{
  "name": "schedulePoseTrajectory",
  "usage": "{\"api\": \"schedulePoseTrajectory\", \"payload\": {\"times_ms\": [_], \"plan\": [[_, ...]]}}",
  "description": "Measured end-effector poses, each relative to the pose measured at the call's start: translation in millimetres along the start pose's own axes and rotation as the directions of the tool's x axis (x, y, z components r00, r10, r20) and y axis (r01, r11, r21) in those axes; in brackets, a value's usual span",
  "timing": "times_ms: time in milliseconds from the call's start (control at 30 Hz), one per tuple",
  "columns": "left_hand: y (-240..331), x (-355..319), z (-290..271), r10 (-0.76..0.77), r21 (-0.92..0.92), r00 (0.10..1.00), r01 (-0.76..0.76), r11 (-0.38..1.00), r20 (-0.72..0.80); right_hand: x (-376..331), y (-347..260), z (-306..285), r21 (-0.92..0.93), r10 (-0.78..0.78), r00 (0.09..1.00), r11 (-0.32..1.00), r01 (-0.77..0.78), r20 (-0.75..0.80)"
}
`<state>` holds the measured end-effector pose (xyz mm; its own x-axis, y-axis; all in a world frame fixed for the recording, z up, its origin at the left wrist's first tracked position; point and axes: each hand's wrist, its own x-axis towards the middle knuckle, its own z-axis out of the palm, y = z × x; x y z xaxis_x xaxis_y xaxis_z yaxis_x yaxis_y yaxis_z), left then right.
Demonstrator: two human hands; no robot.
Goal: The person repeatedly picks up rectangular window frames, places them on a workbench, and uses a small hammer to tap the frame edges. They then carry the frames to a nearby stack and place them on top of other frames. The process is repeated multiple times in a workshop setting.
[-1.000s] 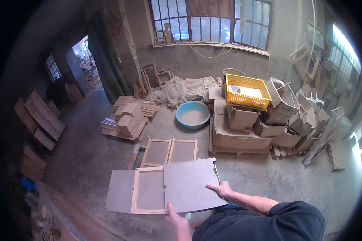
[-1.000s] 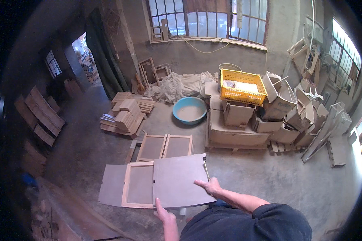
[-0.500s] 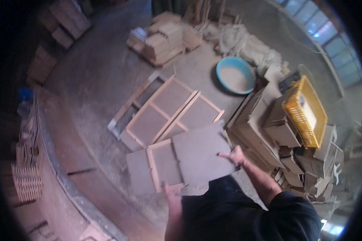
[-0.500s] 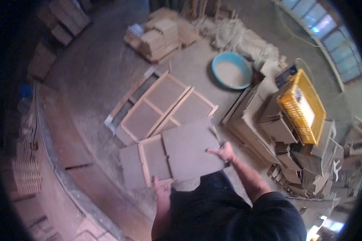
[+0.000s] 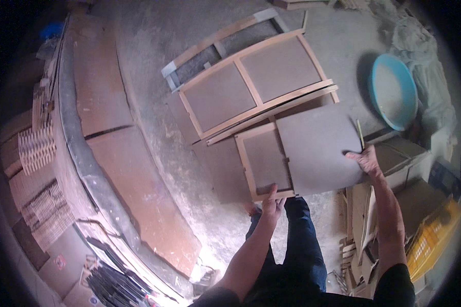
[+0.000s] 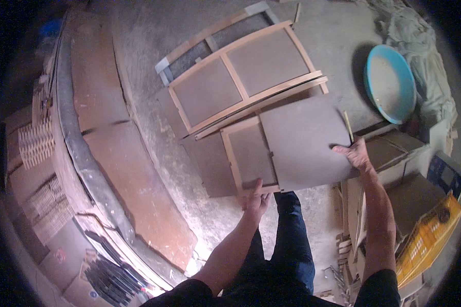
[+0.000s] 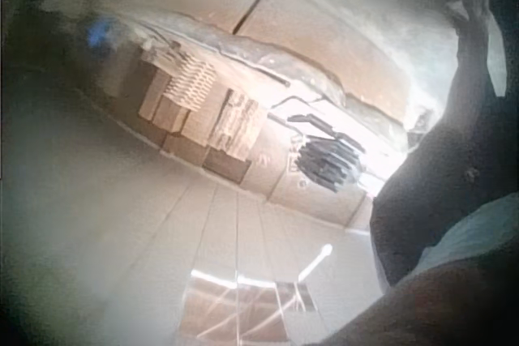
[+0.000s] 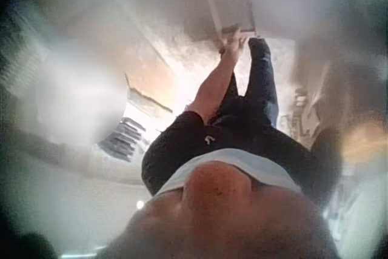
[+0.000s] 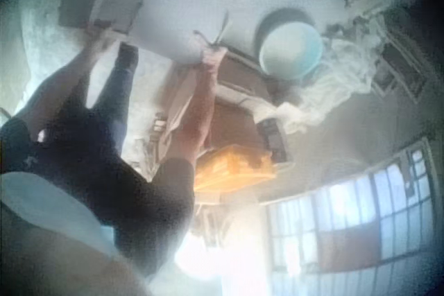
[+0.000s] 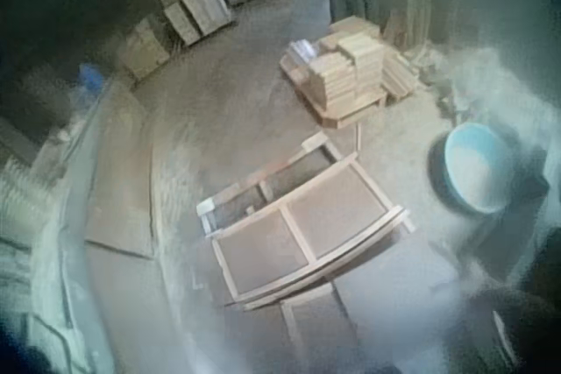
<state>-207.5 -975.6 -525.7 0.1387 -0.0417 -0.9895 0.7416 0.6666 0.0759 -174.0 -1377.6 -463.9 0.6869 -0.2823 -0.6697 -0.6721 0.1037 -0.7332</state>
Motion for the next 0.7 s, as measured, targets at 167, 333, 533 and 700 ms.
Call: {"api": "schedulePoseTrajectory", "payload": {"times_ms": [167,333,533,700], "plan": [[-14.5,44.0,16.9,0.129,-0.081,0.988,-0.121,0.989,0.088,68.7,-5.3,-6.7,-0.183,-0.055,0.995,0.981,0.07,0.087],[-8.2,60.3,29.9,-0.031,0.186,0.998,0.04,0.982,-0.052,111.9,20.3,-19.2,-0.658,-0.195,0.981,0.741,0.134,-0.019],[13.2,96.3,0.7,0.165,-0.026,0.986,-0.165,0.986,-0.005,102.4,74.7,-22.5,-0.604,-0.161,0.979,0.795,0.053,-0.127],[13.4,93.9,5.3,0.22,-0.019,0.971,-0.222,0.975,-0.093,103.4,48.9,-16.4,-0.634,-0.027,0.992,0.771,-0.057,-0.123]]}}
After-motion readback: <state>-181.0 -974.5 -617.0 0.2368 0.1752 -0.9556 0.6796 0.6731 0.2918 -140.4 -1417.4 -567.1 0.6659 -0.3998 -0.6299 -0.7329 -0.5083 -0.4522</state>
